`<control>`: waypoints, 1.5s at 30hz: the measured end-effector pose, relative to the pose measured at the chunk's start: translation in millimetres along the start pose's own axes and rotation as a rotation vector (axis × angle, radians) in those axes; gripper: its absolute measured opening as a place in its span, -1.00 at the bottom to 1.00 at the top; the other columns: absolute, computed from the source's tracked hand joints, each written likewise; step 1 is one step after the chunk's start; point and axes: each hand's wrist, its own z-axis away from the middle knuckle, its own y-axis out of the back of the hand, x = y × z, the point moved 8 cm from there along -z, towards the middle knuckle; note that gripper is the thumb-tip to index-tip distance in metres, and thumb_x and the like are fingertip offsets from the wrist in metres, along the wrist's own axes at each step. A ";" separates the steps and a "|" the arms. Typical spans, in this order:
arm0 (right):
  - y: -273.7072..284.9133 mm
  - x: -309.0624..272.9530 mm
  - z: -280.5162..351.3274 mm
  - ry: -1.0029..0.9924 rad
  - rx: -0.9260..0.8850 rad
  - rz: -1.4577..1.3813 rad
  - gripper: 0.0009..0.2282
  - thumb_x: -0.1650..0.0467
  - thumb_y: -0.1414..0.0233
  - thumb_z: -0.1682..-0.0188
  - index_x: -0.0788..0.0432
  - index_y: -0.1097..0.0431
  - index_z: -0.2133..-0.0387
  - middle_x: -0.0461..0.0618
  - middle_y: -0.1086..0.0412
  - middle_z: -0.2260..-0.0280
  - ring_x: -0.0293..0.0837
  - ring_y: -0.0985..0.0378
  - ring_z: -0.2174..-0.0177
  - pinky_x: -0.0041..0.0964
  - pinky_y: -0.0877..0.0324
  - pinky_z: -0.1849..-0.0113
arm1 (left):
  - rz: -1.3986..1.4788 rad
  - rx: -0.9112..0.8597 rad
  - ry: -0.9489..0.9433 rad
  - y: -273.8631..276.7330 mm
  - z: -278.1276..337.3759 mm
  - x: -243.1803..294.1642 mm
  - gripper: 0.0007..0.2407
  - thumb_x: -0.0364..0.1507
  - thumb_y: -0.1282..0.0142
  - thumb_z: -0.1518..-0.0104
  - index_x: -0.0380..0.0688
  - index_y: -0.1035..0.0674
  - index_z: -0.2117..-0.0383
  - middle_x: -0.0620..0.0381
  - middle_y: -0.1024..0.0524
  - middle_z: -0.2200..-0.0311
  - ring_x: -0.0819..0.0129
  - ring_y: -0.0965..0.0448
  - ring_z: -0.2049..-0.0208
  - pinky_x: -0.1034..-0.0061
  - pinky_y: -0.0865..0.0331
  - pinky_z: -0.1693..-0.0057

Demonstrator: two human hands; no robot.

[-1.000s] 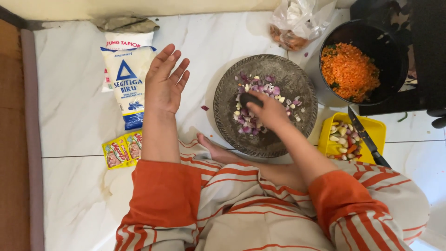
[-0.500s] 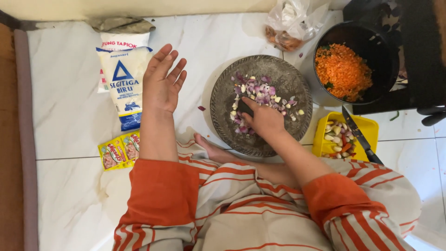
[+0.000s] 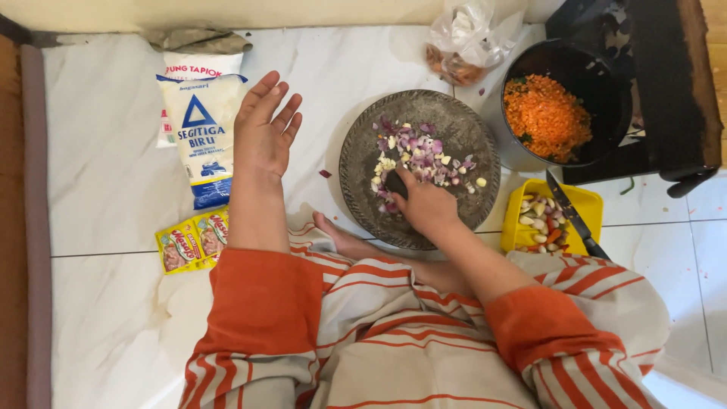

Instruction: Grinding shallots into a paste using a traditional stone mortar and pestle on the floor.

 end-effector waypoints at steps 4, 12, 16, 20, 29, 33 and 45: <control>-6.9 5.4 -6.9 0.066 -0.002 -0.081 -0.46 0.13 0.02 -0.05 -0.18 -0.06 -0.32 0.12 -0.56 0.29 0.19 -0.65 0.37 0.07 -0.51 0.39 | 0.064 -0.012 -0.001 7.8 9.6 -1.8 -0.67 -0.47 -0.14 -0.14 -0.13 -0.54 -0.07 0.09 -0.53 0.06 0.19 -0.57 0.02 0.39 -0.37 -0.09; 14.0 15.5 25.9 0.039 -0.170 -0.001 -0.54 0.12 0.05 -0.07 -0.17 -0.14 -0.25 0.19 -0.54 0.30 0.29 -0.61 0.30 0.14 -0.49 0.28 | 0.195 -0.026 -0.061 43.5 28.4 14.7 -0.65 -0.43 -0.13 -0.14 -0.03 -0.52 -0.09 0.02 -0.48 -0.09 0.13 -0.51 -0.08 0.36 -0.38 -0.10; 0.1 11.9 27.4 0.185 0.085 0.060 -0.50 0.20 -0.06 -0.03 -0.05 -0.21 -0.26 0.35 -0.39 0.25 0.30 -0.59 0.54 0.05 -0.54 0.51 | 0.204 0.030 -0.073 44.0 33.9 18.5 -0.66 -0.45 -0.08 -0.15 -0.06 -0.50 -0.10 0.00 -0.48 -0.11 0.14 -0.52 -0.08 0.38 -0.37 -0.10; 5.7 24.1 20.5 0.175 0.149 -0.088 -0.53 0.21 -0.11 0.02 -0.05 -0.33 -0.19 0.39 -0.36 0.16 0.37 -0.56 0.52 0.15 -0.53 0.43 | 0.208 0.021 -0.043 47.5 19.6 0.9 -0.66 -0.46 -0.09 -0.14 -0.11 -0.52 -0.09 -0.04 -0.48 -0.06 0.13 -0.52 -0.03 0.34 -0.37 -0.11; 32.2 -4.5 37.3 0.281 0.174 -0.297 -0.60 0.23 -0.11 0.00 0.08 -0.43 -0.10 0.18 -0.46 -0.05 0.21 -0.58 0.17 0.00 -0.49 0.14 | 0.143 0.062 -0.062 44.1 24.7 13.3 -0.68 -0.45 -0.09 -0.14 -0.09 -0.55 -0.06 0.00 -0.52 -0.05 0.15 -0.55 -0.05 0.35 -0.39 -0.14; 7.4 -4.3 29.6 0.241 0.206 -0.060 -0.57 0.23 -0.15 0.05 -0.06 -0.38 -0.12 0.31 -0.38 0.19 0.26 -0.57 0.58 0.06 -0.51 0.53 | 0.123 0.035 -0.047 36.9 18.1 8.8 -0.69 -0.45 -0.07 -0.17 -0.09 -0.54 -0.07 -0.02 -0.50 -0.07 0.17 -0.56 -0.03 0.38 -0.40 -0.11; 55.7 18.1 28.2 0.105 0.080 -0.262 -0.61 0.24 -0.14 0.03 -0.01 -0.46 -0.09 0.29 -0.47 0.20 0.26 -0.55 0.29 0.05 -0.46 0.23 | 0.104 -0.025 -0.089 44.8 21.4 11.3 -0.69 -0.43 -0.14 -0.16 -0.07 -0.57 -0.05 -0.01 -0.53 -0.07 0.13 -0.56 -0.08 0.35 -0.42 -0.15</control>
